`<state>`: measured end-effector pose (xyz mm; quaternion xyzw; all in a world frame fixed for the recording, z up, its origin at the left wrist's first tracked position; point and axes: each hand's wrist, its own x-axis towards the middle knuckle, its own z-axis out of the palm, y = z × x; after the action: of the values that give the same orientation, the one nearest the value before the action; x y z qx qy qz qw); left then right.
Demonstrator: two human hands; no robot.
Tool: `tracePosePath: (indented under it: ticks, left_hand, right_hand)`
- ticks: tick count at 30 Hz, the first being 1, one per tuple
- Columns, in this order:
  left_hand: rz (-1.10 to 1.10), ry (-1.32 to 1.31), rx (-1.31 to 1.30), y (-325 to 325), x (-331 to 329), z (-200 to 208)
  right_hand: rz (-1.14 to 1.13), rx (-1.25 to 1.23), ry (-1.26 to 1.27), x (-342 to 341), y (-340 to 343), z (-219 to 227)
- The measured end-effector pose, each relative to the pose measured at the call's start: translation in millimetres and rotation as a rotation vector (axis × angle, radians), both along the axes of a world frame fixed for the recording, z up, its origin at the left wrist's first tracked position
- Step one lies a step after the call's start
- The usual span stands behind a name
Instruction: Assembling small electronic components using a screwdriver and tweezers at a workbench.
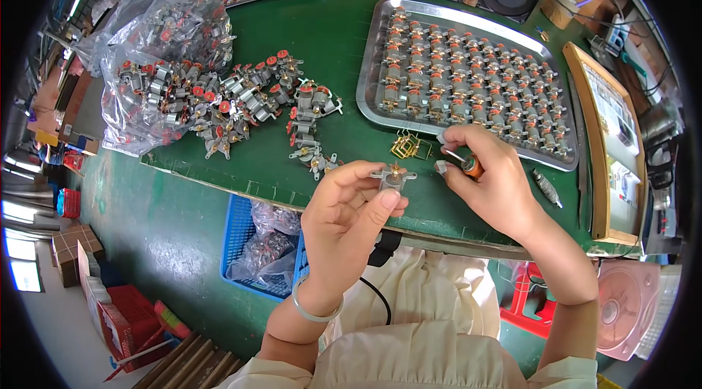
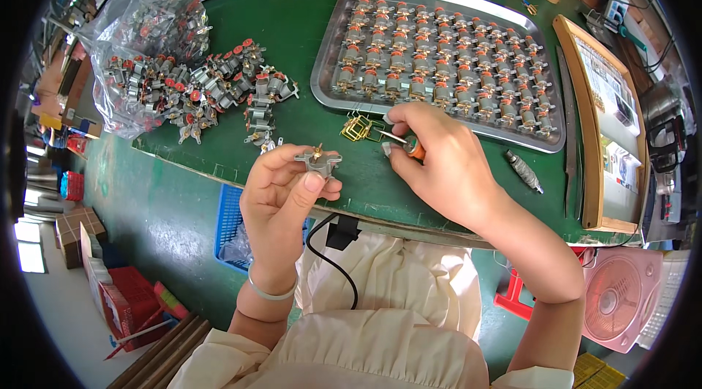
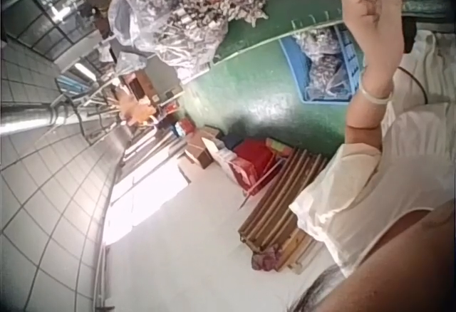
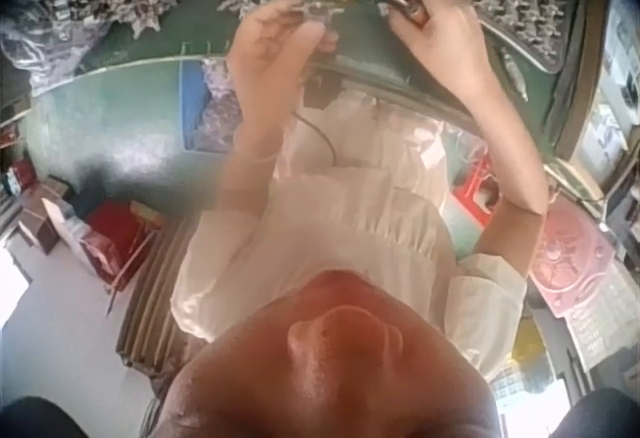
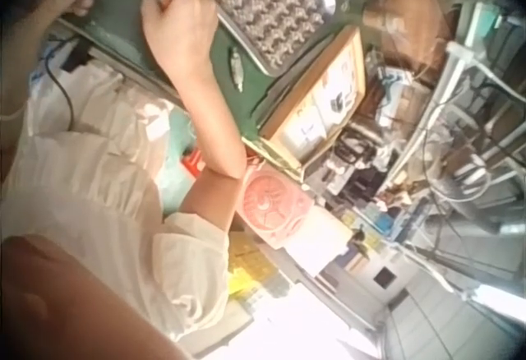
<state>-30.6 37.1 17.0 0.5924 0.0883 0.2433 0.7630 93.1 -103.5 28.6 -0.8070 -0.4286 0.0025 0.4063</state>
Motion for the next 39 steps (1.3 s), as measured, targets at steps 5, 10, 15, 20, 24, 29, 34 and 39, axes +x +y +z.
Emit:
tracePosePath:
  ticks: [5,10,15,20,24,29,34,39]
  left_hand:
    - [-0.068,0.012,-0.181,7.8,-4.7,0.7]
    - [0.035,-0.037,-0.180,11.1,-5.1,3.2]
    - [0.090,-0.080,-0.095,10.2,-3.9,-0.8]
    - [0.131,-0.141,-0.035,9.1,-2.5,-5.6]
    - [0.125,-0.137,-0.026,7.5,-0.9,-4.7]
    - [0.093,-0.123,-0.020,5.6,-0.5,-4.8]
    - [0.006,-0.126,0.018,-8.8,5.7,-2.5]
    - [-0.089,-0.073,0.003,-18.0,13.3,-0.9]
  right_hand:
    - [-0.041,-0.090,-0.179,-6.2,5.0,-5.0]
    - [-0.010,-0.115,-0.449,-5.5,10.4,-16.2]
    - [-0.043,-0.155,-0.541,-5.0,15.9,-20.4]
    - [0.011,-0.131,-0.451,-4.7,12.0,-16.4]
    - [0.039,-0.152,-0.498,-0.9,11.7,-23.7]
    - [0.066,-0.124,-0.492,-1.8,8.4,-14.4]
    - [0.068,0.138,0.034,4.4,-8.7,4.5]
    - [-0.065,0.182,0.928,1.5,-21.0,37.3]
